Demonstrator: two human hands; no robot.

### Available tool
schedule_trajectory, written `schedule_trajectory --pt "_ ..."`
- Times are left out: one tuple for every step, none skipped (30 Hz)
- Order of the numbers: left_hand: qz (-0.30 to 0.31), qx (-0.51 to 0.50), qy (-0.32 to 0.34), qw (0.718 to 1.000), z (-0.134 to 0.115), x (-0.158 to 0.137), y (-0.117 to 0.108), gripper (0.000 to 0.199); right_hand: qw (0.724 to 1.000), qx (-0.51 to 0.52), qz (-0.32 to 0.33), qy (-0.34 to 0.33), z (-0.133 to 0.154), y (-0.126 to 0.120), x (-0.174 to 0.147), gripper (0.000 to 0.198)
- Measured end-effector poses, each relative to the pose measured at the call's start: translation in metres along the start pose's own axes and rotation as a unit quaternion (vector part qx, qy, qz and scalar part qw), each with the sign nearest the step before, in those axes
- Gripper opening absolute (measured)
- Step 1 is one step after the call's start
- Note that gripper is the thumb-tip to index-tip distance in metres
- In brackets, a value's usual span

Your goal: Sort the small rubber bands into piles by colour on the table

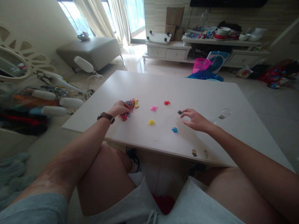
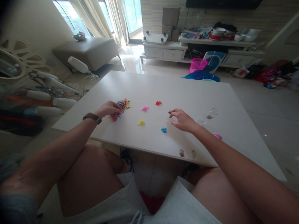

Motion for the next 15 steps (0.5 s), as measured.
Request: schedule_trajectory --pt "0.002 0.007 0.002 1.000 -0.001 0.000 0.002 0.018 1.000 0.000 0.002 -0.003 0.000 0.000 0.000 0.013" --pt "0.003 0.014 0.003 1.000 -0.002 0.001 0.004 0.018 1.000 0.000 0.003 -0.005 -0.001 0.001 0.000 0.013" --pt "0.003 0.021 0.003 1.000 -0.003 0.002 0.006 0.017 1.000 0.000 0.004 -0.006 -0.001 0.001 0.000 0.013" --pt "0.002 0.028 0.002 1.000 -0.004 0.003 0.008 0.017 1.000 0.000 0.005 -0.006 -0.001 0.001 0.000 0.013" --pt "0.001 0.035 0.000 0.999 -0.005 0.005 0.009 0.017 1.000 0.000 0.005 -0.006 -0.002 0.001 0.000 0.013" --pt "0.001 0.044 -0.005 0.999 -0.005 0.006 0.011 0.017 1.000 0.001 0.005 -0.006 -0.002 0.001 0.000 0.013" --pt "0.002 0.054 -0.012 0.998 -0.005 0.008 0.011 0.017 1.000 0.002 0.005 -0.006 -0.002 0.001 0.000 0.012" --pt "0.002 0.067 -0.018 0.998 -0.005 0.009 0.012 0.017 1.000 0.002 0.005 -0.008 -0.002 0.001 -0.001 0.012" --pt "0.002 0.080 -0.026 0.996 -0.005 0.010 0.012 0.017 1.000 0.003 0.006 -0.009 -0.001 0.001 -0.001 0.012" --pt "0.003 0.094 -0.033 0.995 -0.006 0.011 0.012 0.017 1.000 0.003 0.006 -0.009 -0.001 0.001 -0.001 0.012" --pt "0.005 0.108 -0.040 0.993 -0.006 0.012 0.011 0.017 1.000 0.003 0.007 -0.009 -0.001 0.001 -0.001 0.012" --pt "0.009 0.119 -0.045 0.992 -0.006 0.012 0.010 0.016 1.000 0.002 0.008 -0.008 -0.001 0.000 -0.001 0.012" --pt "0.013 0.127 -0.048 0.991 -0.006 0.013 0.010 0.015 1.000 0.001 0.009 -0.007 0.000 0.000 -0.002 0.012" --pt "0.018 0.132 -0.049 0.990 -0.005 0.013 0.009 0.014 1.000 0.000 0.009 -0.006 0.000 -0.001 -0.002 0.012" --pt "0.022 0.134 -0.048 0.990 -0.005 0.014 0.009 0.013 1.000 -0.001 0.010 -0.005 0.001 -0.001 -0.002 0.012"
Point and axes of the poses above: each hand's wrist, its own x-axis towards the middle knuckle, its own y-axis out of the palm, z = x × y, the point moved 1 cm from there along x, towards the middle knuckle, and after that the axes turned 14 degrees about x, right-handed, at the moved point
